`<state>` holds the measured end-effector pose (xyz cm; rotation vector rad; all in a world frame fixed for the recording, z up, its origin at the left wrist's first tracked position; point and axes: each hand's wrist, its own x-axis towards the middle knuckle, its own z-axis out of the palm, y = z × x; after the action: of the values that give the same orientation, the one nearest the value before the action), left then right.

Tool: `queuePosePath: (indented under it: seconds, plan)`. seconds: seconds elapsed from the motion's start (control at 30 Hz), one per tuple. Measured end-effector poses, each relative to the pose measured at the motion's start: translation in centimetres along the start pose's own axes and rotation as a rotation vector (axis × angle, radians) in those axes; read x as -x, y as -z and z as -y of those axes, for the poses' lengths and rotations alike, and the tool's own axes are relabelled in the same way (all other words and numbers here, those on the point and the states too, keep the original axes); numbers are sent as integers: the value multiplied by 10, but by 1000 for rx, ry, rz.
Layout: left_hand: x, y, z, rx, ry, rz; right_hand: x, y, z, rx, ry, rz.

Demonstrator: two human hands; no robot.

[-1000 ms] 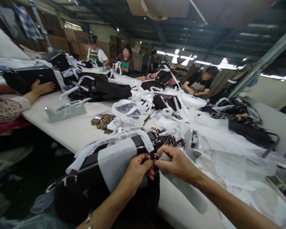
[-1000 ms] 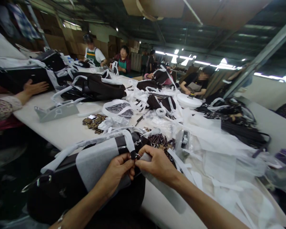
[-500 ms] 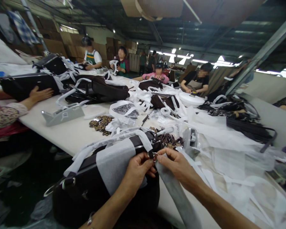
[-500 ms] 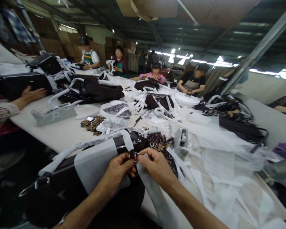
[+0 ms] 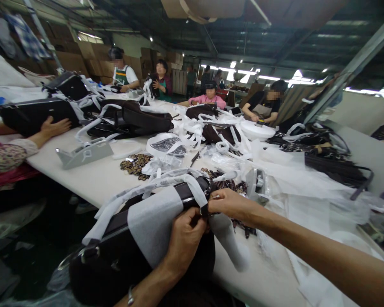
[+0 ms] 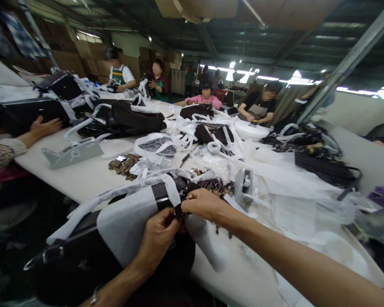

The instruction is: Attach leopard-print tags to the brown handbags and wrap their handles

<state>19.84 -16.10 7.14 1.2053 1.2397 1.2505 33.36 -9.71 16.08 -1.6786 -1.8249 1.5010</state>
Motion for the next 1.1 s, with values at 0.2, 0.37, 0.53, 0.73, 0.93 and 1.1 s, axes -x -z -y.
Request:
queuePosePath:
  seconds: [0.2,0.37,0.53,0.73,0.93,1.1]
  plan:
    - [3,-2,-4,80,46,4,-2,2,-1,-27,-95,123]
    - [-6,5,-7,270,141,49,6,2,-8,-232,38,152]
    - [-16,18,-12,402,164,88,19,-15,-18,-247,237,-34]
    - [-15,13,-14,428,129,45,23,-66,-36,-256,249,-457]
    - [-4,29,-28,-237,-174,182,18,-59,-55,-311,261,-560]
    - [-13,44,-60,-807,-685,141,20,-23,-53,-402,229,-370]
